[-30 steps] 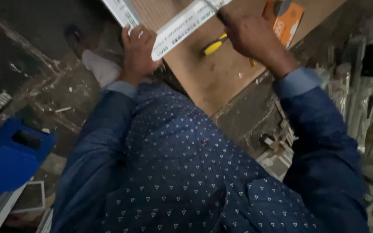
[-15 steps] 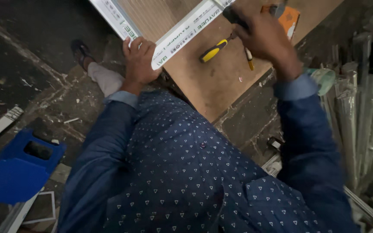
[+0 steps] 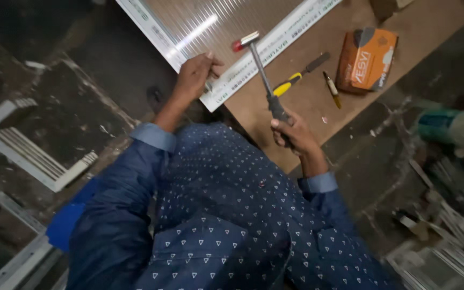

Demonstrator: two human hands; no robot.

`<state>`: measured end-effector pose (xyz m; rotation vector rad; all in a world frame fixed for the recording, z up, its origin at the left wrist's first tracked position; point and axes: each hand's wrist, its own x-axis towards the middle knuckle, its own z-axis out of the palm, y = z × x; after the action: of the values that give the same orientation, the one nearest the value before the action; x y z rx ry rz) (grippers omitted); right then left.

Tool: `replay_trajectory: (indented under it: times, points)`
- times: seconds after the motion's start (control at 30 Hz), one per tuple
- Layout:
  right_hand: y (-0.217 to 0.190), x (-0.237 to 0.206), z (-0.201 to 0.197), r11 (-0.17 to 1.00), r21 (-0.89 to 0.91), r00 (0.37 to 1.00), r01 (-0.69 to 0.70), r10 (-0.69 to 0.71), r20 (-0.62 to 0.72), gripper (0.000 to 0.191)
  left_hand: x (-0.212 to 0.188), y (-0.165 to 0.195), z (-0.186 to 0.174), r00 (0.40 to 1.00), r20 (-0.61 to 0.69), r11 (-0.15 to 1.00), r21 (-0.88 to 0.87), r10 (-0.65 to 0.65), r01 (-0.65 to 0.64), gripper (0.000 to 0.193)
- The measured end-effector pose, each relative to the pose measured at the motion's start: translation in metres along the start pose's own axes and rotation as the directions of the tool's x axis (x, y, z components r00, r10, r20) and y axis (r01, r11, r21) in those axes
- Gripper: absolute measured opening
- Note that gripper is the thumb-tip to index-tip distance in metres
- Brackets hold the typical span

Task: The person carries white frame profiles across the workshop floor, lays a ribbed translucent panel onto a frame, aligns it, and fits frame sections around it. They use a rubber mallet to tap the frame edges into place and a screwdriver to drive fasteners along the frame while sitting on the floor.

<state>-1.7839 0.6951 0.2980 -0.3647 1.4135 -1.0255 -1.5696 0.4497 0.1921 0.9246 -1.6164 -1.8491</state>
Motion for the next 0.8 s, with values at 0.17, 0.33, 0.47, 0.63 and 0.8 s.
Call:
replay_trajectory:
  times: [0.17,0.33,0.47,0.63,0.8]
  points:
    - [0.005,0.008,0.004,0.994,-0.087,0.986,0.073,-0.059,0.155,0.054,0.014,0.020,-0.003,0.991,0.060,0.980,-0.149,-0.123,0.131,0.054]
    - [0.018,0.031,0.010,0.926,-0.361,0.994,-0.106,0.092,-0.058,0.055,0.007,0.013,-0.016,0.964,-0.074,0.962,-0.117,-0.257,0.247,0.046]
    - [0.025,0.042,0.017,0.697,-0.297,0.755,0.653,-0.570,0.324,0.046,0.003,0.000,-0.021,0.982,-0.125,0.983,-0.129,-0.144,0.128,0.039]
    - [0.017,0.032,0.039,0.905,-0.354,0.971,0.236,-0.231,0.057,0.026,0.010,-0.006,-0.020,0.992,-0.071,0.974,-0.208,-0.105,0.089,0.039]
    - [0.004,0.022,0.054,0.982,-0.162,0.991,0.099,-0.113,-0.074,0.019,0.032,0.014,-0.004,0.967,0.178,0.921,-0.314,-0.182,0.230,0.040]
